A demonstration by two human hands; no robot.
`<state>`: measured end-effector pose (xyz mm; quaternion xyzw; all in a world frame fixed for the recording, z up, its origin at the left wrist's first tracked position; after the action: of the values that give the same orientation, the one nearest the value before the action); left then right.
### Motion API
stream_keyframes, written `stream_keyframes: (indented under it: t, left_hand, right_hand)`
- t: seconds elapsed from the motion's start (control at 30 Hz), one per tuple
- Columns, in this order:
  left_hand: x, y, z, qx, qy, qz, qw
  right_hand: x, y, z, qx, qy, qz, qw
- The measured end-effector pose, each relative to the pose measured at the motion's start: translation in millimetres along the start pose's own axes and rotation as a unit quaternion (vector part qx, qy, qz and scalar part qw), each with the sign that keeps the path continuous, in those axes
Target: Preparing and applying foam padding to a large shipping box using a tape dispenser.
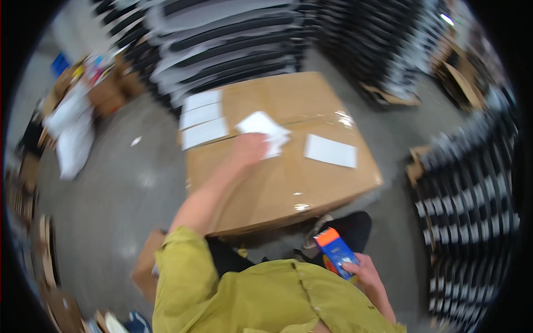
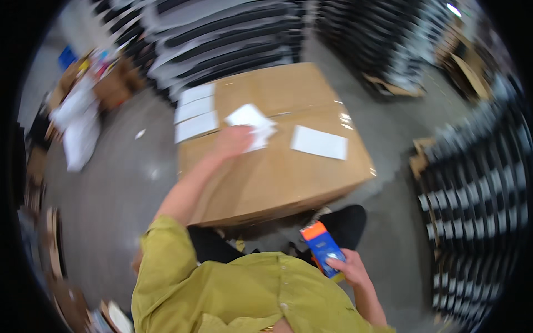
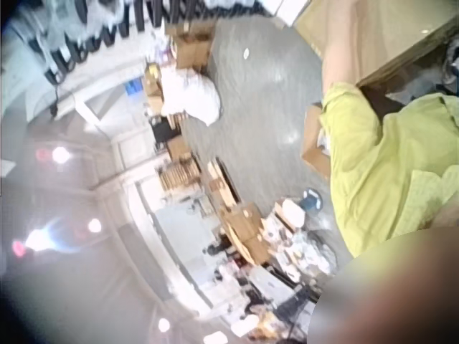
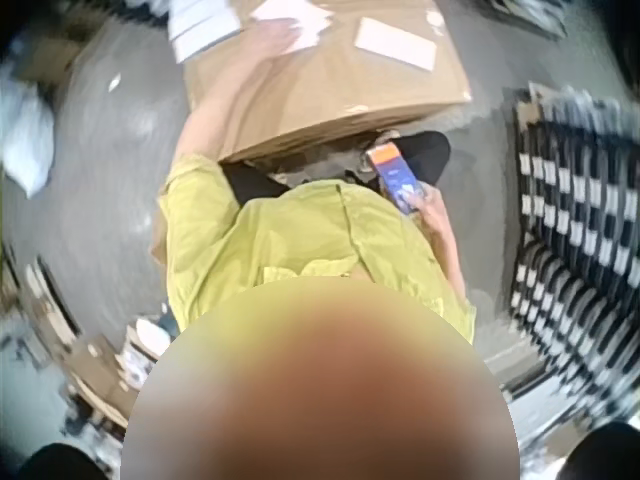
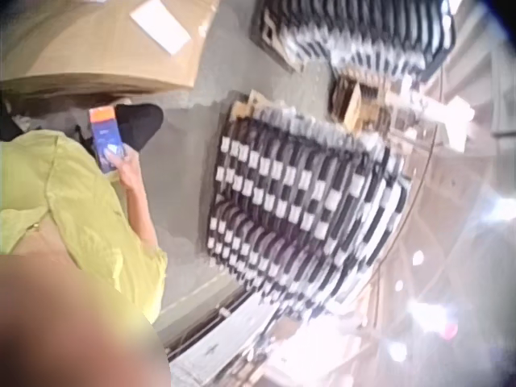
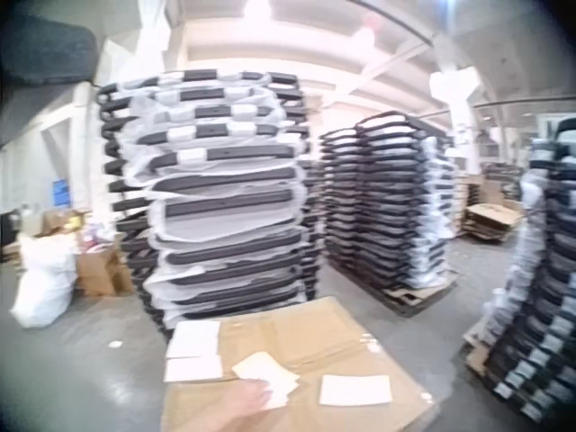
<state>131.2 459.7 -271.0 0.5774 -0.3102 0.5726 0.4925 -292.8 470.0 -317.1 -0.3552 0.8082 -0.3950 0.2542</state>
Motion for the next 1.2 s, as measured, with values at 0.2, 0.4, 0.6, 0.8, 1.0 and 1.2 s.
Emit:
stream_keyframes:
  t: [0.2,0.4,0.6,0.8,1.0,1.2]
  left_hand:
    - [64,28,-60,-0.057,0.216,0.158,0.962]
    - [77,100,-152,-0.074,0.140,0.155,0.975]
    - [38,100,-184,-0.015,0.039,0.142,0.989]
    - [9,131,-180,0.160,-0.224,-0.663,0.696]
    - [-15,138,-197,0.232,-0.209,-0.810,0.497]
    - [-15,139,-193,0.178,-0.162,-0.824,0.512]
  right_hand:
    - [5,10,10,-0.007,-0.034,-0.026,0.999]
    - [13,-24,-15,0.069,-0.026,0.027,0.997]
    - [-9,-45,-2,0.107,-0.108,-0.049,0.987]
    - [-34,-56,9,0.175,-0.187,-0.126,0.959]
    - [-56,-71,12,0.179,-0.229,-0.166,0.942]
    - [-54,-70,13,0.194,-0.234,-0.180,0.936]
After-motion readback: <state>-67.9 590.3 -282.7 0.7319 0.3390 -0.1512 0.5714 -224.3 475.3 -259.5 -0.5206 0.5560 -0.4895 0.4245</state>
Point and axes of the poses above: each hand's wrist, its own z-axis towards the middle knuckle, its own x-axis out of the back of the hand, y = z × x, the point moved 7 cm from there along z, towards the middle knuckle, and after that the axes turned 3 degrees about -y, right-handed, at the moved point
